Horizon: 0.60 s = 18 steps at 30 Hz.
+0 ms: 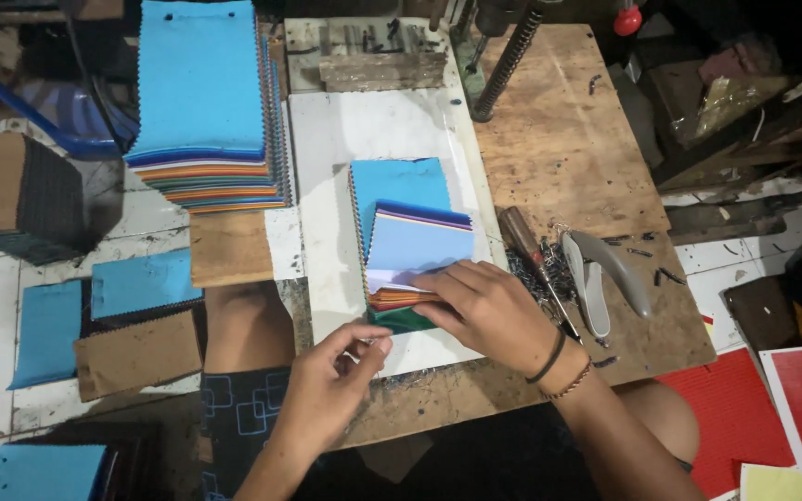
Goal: Aligning notebook covers and paper pages before using a drill press to punch holes for binding.
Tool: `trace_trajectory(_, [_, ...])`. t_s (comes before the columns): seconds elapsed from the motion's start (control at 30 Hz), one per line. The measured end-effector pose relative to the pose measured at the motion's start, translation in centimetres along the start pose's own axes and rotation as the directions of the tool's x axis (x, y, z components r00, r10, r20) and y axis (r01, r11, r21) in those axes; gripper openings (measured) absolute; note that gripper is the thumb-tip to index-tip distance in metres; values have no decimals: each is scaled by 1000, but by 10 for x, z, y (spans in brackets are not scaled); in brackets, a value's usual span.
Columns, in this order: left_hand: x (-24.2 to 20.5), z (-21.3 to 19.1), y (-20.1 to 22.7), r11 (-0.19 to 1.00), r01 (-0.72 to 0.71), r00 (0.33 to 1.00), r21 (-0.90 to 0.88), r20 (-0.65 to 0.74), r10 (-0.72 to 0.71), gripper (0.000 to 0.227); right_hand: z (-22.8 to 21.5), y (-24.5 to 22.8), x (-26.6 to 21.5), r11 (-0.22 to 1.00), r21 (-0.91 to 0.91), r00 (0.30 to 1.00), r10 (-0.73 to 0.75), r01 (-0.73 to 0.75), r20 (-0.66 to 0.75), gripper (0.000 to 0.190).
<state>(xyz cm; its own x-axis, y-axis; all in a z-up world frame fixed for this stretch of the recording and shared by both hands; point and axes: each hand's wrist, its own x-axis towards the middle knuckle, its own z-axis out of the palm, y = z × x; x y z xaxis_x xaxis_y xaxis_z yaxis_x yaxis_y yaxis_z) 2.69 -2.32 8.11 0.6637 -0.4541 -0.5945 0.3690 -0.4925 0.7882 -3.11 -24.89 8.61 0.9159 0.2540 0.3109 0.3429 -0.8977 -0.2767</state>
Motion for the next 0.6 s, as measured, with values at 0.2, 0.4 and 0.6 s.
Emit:
trace_trajectory(0.2, [12,-1,-8,980,55,997,-189,58,-45,47,-3,1,2,998,49,999,40,-39,-25,36])
trace_trajectory(0.4, [11,-2,3,981,90,995,-171,60,-81,41,1,3,1,997,49,998,54,-52,-45,35])
trace_trajectory(0.6, [23,2,-9,999,-38,996,-20,-77,37,29,0,-4,0,1000,16,997,-13,14,-80,36])
